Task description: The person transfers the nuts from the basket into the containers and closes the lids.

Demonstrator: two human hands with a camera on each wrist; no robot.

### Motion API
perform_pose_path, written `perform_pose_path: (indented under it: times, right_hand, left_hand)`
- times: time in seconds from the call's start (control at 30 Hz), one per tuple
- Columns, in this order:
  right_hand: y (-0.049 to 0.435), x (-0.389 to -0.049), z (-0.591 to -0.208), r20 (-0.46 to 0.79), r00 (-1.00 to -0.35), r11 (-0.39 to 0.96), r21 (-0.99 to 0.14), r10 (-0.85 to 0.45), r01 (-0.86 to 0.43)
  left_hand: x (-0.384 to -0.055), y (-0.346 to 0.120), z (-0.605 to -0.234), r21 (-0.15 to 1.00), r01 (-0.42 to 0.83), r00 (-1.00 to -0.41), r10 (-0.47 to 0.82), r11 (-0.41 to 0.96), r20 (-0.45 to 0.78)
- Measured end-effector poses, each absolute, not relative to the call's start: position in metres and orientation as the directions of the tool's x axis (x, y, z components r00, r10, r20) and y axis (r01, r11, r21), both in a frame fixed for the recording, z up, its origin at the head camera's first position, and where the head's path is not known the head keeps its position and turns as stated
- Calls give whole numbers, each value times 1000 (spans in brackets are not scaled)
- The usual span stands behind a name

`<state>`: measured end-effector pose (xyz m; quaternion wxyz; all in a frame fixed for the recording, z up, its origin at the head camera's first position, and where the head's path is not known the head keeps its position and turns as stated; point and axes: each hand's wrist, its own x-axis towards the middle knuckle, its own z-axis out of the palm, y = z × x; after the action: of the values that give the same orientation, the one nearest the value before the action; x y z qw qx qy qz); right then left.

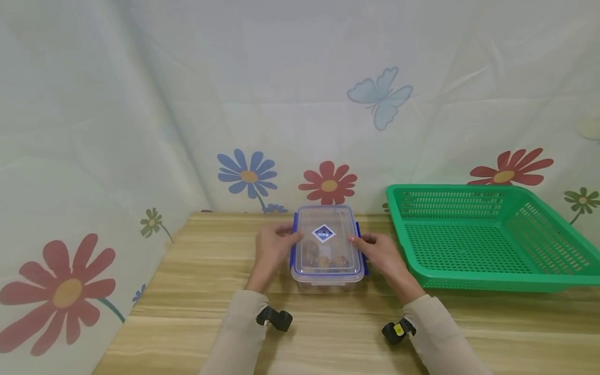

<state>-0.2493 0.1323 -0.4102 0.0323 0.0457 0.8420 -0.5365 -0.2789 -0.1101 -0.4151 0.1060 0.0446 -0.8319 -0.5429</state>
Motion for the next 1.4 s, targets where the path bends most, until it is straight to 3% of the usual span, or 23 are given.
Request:
perform_pose_path:
  times: [0.4,1.4]
  right_hand:
    - [128,-248,-409,8,-994,510,-859,109,49]
    - [127,-250,-412,144,-984,509,-858,109,-69]
  left_hand:
    - [-279,-110,-415,910,44,-974,-183,413,130]
    - [-278,-112,-417,914,54,-974,-182,403,138]
